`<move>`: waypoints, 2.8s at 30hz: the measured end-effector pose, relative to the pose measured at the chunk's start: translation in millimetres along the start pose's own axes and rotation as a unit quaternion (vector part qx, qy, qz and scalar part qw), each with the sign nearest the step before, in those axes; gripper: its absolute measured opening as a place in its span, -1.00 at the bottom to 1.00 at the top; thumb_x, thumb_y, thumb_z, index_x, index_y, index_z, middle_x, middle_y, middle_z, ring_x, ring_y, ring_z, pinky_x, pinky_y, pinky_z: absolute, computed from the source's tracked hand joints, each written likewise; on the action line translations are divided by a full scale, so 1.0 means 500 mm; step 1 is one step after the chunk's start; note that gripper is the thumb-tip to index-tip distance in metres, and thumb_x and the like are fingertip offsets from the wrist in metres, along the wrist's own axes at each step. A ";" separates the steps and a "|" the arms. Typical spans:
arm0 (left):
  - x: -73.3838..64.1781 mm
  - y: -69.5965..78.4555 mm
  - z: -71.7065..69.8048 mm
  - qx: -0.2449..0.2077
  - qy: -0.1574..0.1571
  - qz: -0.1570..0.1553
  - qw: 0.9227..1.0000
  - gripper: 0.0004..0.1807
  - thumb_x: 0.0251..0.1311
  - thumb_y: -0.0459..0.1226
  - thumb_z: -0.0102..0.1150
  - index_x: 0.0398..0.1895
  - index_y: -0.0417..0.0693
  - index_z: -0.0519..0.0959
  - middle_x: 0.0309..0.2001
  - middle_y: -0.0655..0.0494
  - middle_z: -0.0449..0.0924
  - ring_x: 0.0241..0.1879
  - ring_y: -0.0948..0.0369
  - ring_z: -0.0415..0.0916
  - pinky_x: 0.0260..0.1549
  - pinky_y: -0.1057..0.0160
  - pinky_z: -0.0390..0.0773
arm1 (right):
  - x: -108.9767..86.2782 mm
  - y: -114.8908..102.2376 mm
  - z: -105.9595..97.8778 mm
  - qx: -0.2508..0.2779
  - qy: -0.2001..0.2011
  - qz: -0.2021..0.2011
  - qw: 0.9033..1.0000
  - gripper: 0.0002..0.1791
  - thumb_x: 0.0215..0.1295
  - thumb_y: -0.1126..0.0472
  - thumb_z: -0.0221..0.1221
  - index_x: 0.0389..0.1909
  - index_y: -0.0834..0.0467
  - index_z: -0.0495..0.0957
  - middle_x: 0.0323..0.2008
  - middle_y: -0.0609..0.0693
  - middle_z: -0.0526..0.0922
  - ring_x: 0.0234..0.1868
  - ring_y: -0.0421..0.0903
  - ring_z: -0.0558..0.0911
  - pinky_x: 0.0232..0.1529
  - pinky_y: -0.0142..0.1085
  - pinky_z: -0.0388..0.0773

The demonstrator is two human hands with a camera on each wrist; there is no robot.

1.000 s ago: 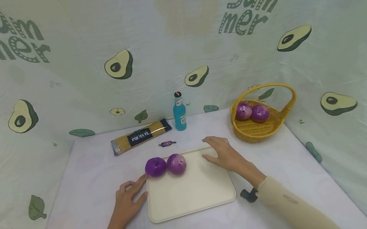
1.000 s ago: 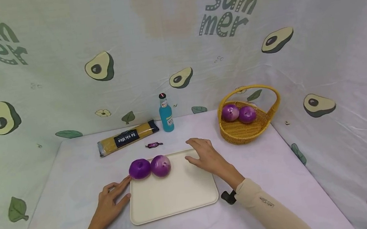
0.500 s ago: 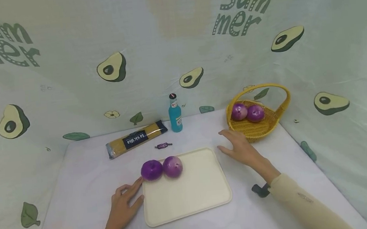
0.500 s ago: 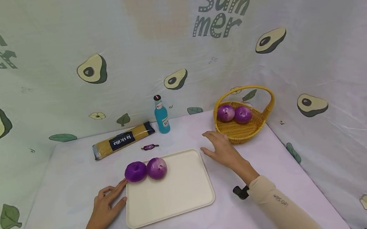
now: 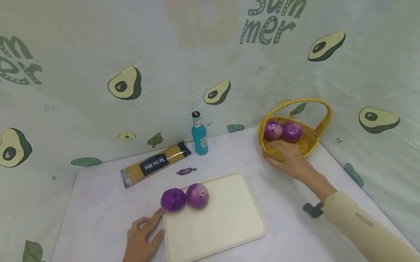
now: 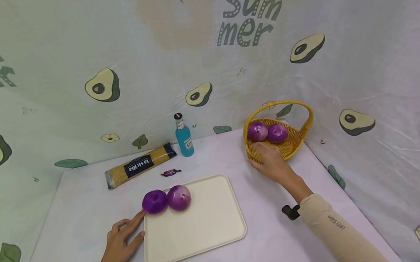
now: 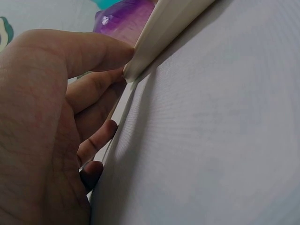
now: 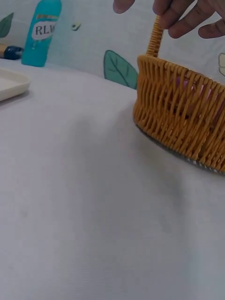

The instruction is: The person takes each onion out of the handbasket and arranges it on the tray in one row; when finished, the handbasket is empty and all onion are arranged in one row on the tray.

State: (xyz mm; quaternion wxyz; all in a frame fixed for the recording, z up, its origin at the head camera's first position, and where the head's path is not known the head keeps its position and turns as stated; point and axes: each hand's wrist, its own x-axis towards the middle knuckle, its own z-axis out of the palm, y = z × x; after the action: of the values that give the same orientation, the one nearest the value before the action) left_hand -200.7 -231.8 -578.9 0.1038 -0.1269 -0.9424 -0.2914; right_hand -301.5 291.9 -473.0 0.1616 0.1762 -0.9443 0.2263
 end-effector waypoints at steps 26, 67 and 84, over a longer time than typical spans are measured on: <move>0.001 -0.002 0.002 0.008 0.012 0.020 1.000 -0.34 0.21 -0.14 0.35 0.41 0.32 0.43 0.32 0.31 0.48 0.12 0.09 0.30 -0.01 -0.11 0.16 | 0.020 0.067 -0.045 -0.035 -0.039 0.081 0.995 -0.36 0.34 0.11 0.31 0.29 0.37 0.37 0.26 0.40 0.42 0.32 0.37 0.31 0.29 0.32 0.06; 0.004 0.006 -0.002 0.001 0.003 0.011 1.000 -0.35 0.21 -0.16 0.34 0.41 0.29 0.44 0.33 0.28 0.48 0.12 0.09 0.28 -0.01 -0.09 0.14 | 0.042 0.172 -0.047 -0.084 -0.051 0.131 0.987 -0.27 0.33 0.16 0.30 0.35 0.48 0.26 0.31 0.50 0.29 0.33 0.42 0.24 0.22 0.29 0.04; 0.002 0.002 0.001 -0.004 0.016 0.020 1.000 -0.33 0.16 -0.18 0.39 0.39 0.27 0.47 0.29 0.24 0.53 0.10 0.09 0.29 -0.05 -0.09 0.15 | 0.056 0.213 -0.030 -0.094 -0.043 0.163 0.981 -0.21 0.26 0.16 0.35 0.35 0.47 0.24 0.31 0.51 0.26 0.31 0.42 0.24 0.25 0.29 0.00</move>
State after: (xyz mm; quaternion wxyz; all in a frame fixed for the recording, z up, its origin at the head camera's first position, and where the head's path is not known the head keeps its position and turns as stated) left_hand -201.4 -230.5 -578.3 0.1235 -0.1413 -0.9367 -0.2955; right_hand -366.1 380.6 -489.1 0.0972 0.0134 -0.9835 0.1522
